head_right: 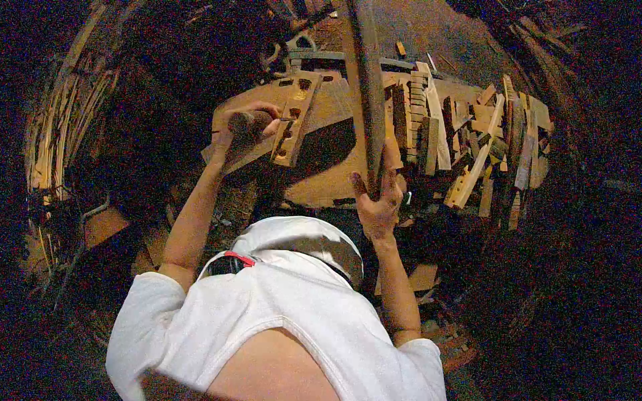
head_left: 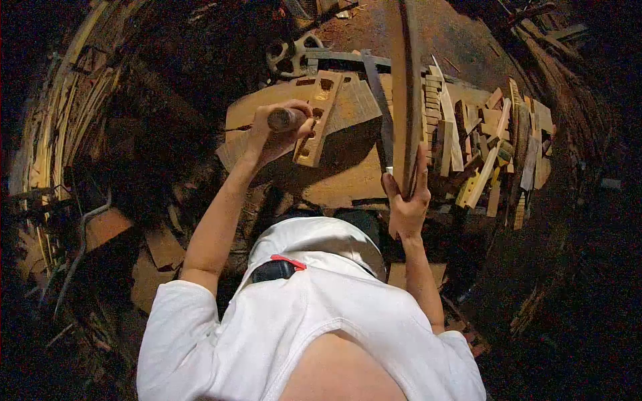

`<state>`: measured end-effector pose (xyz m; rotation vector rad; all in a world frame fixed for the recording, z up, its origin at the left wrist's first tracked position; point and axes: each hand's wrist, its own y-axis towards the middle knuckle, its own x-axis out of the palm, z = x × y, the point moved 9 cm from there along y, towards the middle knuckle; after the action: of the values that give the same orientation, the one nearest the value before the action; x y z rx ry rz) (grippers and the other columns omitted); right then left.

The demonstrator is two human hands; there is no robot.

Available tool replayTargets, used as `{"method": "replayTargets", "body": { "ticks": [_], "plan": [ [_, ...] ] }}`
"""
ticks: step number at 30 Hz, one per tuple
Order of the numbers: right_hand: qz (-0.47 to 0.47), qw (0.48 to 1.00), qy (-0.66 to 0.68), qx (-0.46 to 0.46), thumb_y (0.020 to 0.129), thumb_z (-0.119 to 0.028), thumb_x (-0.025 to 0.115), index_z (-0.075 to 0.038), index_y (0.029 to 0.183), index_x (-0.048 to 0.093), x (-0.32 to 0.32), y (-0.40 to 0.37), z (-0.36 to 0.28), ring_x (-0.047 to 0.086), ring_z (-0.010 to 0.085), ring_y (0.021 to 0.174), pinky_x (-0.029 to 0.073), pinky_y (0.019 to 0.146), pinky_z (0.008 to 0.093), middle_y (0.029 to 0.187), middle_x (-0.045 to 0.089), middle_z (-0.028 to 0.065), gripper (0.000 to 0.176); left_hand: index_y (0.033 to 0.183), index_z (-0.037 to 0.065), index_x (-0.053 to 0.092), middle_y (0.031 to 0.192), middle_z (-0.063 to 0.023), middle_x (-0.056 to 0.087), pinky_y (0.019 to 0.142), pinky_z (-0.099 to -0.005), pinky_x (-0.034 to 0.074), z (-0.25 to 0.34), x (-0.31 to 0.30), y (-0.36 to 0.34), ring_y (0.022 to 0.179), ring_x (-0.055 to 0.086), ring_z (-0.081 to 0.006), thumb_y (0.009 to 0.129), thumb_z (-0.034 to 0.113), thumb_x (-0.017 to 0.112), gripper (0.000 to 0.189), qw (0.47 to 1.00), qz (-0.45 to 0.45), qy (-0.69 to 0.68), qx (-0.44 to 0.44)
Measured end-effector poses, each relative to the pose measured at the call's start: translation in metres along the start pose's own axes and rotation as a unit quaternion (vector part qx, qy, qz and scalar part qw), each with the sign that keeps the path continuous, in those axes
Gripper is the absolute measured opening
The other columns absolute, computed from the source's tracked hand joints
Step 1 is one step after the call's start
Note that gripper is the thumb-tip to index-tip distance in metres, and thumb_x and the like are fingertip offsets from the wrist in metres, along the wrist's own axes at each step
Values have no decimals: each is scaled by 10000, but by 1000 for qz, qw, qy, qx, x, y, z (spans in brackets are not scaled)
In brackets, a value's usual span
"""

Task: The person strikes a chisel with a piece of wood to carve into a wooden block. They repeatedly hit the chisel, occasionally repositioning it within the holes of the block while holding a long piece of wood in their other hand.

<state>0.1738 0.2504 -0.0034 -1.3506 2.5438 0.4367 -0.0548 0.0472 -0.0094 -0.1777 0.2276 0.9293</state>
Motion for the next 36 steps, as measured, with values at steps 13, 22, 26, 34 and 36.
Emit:
{"method": "replayTargets", "body": {
  "ticks": [13,22,26,34,36],
  "plan": [
    [-31,951,-152,-268,814,-129,778,-8,1410,539,25,3,-129,713,289,859,571,712,345,1082,685,157,653,1035,33,697,977,-47,688,796,-292,560,30,21,-16,872,645,-142,877,74,723,164,951,-110,-270,106],
    [-69,915,-212,-336,740,-231,751,-375,1420,571,60,-15,-128,540,228,557,469,501,370,713,451,47,718,1052,7,689,1033,-124,711,839,-331,533,58,26,-36,917,676,-256,879,141,658,221,989,-66,74,111],
    [-105,915,-273,-279,742,-237,764,-358,1356,636,71,-3,-104,537,213,565,459,494,361,720,446,35,639,1069,-2,671,1027,-119,708,846,-326,531,24,25,-28,952,672,-198,870,167,684,261,976,-25,96,195],
    [-145,905,-267,-297,715,-168,814,-244,1467,528,78,-9,-105,588,269,591,491,521,372,783,550,89,808,1137,4,638,1019,-79,704,859,-299,519,34,26,-35,936,653,-182,900,239,701,339,979,-13,120,167],
    [-125,922,-227,-288,737,-168,802,-214,1482,508,75,-9,-103,590,270,595,492,527,377,798,559,91,802,1182,-2,610,1035,-72,700,861,-309,519,-69,35,-20,944,653,-191,925,303,687,407,988,-65,-96,101]
  ]
}}
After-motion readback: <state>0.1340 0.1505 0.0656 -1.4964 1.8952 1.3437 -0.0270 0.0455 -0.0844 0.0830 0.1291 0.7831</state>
